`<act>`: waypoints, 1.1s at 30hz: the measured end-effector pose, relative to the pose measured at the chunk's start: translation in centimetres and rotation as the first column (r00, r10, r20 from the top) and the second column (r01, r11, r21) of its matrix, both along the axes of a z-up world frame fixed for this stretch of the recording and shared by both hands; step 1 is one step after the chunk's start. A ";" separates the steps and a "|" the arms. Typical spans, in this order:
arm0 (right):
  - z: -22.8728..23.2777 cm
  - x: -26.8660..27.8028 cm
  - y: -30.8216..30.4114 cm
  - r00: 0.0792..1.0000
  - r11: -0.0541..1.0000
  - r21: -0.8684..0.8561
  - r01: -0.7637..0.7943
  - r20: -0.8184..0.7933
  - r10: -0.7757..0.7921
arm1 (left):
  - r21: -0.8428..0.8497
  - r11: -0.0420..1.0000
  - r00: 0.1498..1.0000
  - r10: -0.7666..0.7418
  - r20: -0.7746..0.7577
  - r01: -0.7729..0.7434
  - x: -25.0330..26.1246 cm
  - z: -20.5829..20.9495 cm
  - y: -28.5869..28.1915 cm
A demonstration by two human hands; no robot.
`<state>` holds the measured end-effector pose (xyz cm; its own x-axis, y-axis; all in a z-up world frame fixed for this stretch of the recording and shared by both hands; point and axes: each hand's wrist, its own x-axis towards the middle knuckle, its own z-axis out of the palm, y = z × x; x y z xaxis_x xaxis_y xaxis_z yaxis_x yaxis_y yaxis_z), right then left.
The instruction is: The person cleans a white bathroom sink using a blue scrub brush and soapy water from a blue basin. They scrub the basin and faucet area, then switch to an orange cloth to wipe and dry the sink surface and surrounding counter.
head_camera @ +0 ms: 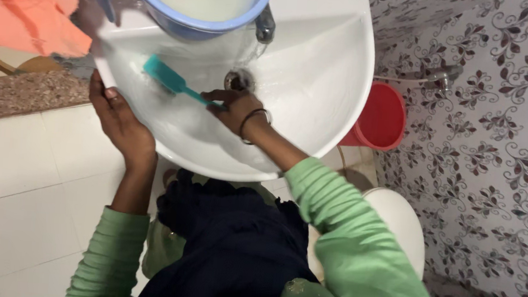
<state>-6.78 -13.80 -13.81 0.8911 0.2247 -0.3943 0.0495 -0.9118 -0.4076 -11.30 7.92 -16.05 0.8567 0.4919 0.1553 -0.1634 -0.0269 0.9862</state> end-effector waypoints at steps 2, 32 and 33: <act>1.2 0.7 -1.7 0.981 0.971 -0.159 -0.176 0.057 0.187 | 0.066 0.998 1.000 0.015 -0.025 -0.014 -0.3 0.0 -0.1; 3.9 7.1 -14.2 0.879 0.776 -0.611 -0.159 0.271 0.393 | 0.057 0.998 1.000 0.004 -0.030 -0.003 -0.2 0.9 -0.2; 4.0 6.9 -14.3 0.856 0.843 -0.518 -0.145 0.361 0.369 | 0.019 1.000 1.000 -0.009 -0.024 0.010 -0.3 1.0 -0.1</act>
<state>0.12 -28.09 -9.77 0.9259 0.3642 -0.1001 0.3767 -0.9098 0.1741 -11.56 7.78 -15.01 0.8648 0.4811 0.1440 -0.1399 -0.0446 0.9892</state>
